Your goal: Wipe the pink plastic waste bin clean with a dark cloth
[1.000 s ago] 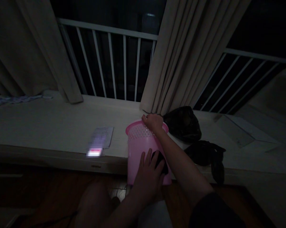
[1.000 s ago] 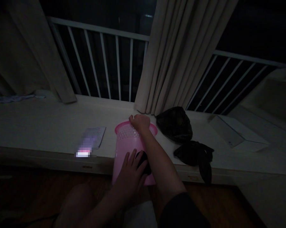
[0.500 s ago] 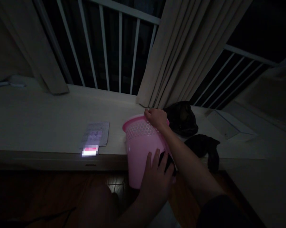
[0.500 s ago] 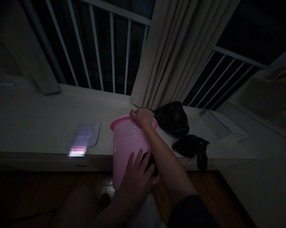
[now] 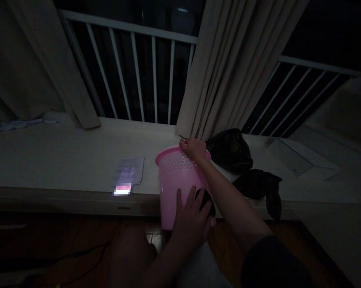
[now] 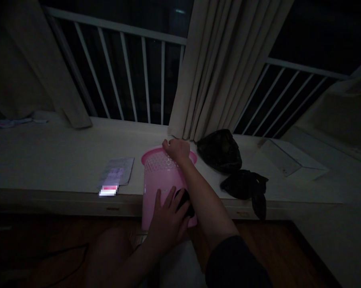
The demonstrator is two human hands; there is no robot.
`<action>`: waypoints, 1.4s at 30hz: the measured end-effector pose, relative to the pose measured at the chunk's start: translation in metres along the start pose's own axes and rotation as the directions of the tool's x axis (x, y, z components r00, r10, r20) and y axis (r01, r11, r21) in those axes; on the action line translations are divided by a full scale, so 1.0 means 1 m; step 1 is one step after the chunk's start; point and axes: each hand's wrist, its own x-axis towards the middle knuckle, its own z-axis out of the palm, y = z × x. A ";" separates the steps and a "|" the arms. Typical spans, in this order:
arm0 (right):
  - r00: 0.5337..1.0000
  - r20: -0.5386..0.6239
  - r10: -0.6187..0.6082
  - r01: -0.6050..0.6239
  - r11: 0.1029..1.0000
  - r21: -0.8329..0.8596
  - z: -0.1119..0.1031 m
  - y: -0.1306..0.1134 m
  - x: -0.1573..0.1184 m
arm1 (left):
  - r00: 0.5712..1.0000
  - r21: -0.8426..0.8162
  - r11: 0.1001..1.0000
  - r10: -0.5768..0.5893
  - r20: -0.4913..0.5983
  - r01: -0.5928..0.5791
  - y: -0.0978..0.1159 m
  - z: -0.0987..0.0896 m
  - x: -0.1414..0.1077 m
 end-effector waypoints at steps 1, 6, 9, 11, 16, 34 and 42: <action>1.000 -0.001 -0.009 0.009 1.000 0.003 -0.001 0.000 -0.001 | 1.000 0.004 1.000 -0.012 -0.002 0.012 0.003 0.001 -0.001; 0.999 -0.004 -0.044 0.044 0.999 0.015 -0.007 0.009 -0.006 | 0.999 0.004 0.999 -0.039 -0.013 0.039 0.016 0.009 0.000; 1.000 -0.003 -0.031 0.031 0.999 0.027 -0.011 0.023 -0.007 | 1.000 0.001 1.000 0.008 0.024 -0.008 0.019 0.010 0.002; 1.000 0.000 -0.013 0.013 0.999 0.038 -0.012 0.034 -0.008 | 0.999 -0.011 0.999 0.039 0.035 -0.039 0.018 0.009 0.006; 0.999 0.021 0.038 -0.039 0.998 0.058 -0.012 0.061 -0.008 | 0.998 0.064 0.996 -0.055 -0.009 0.055 0.003 0.002 0.033; 0.995 0.037 0.091 -0.093 0.994 0.058 0.000 0.085 0.006 | 0.987 0.051 0.992 -0.113 -0.114 0.119 -0.022 0.015 0.080; 0.993 0.101 0.063 -0.071 0.994 0.081 0.002 0.094 0.016 | 0.994 -0.081 0.997 -0.028 -0.104 0.020 -0.011 0.028 0.095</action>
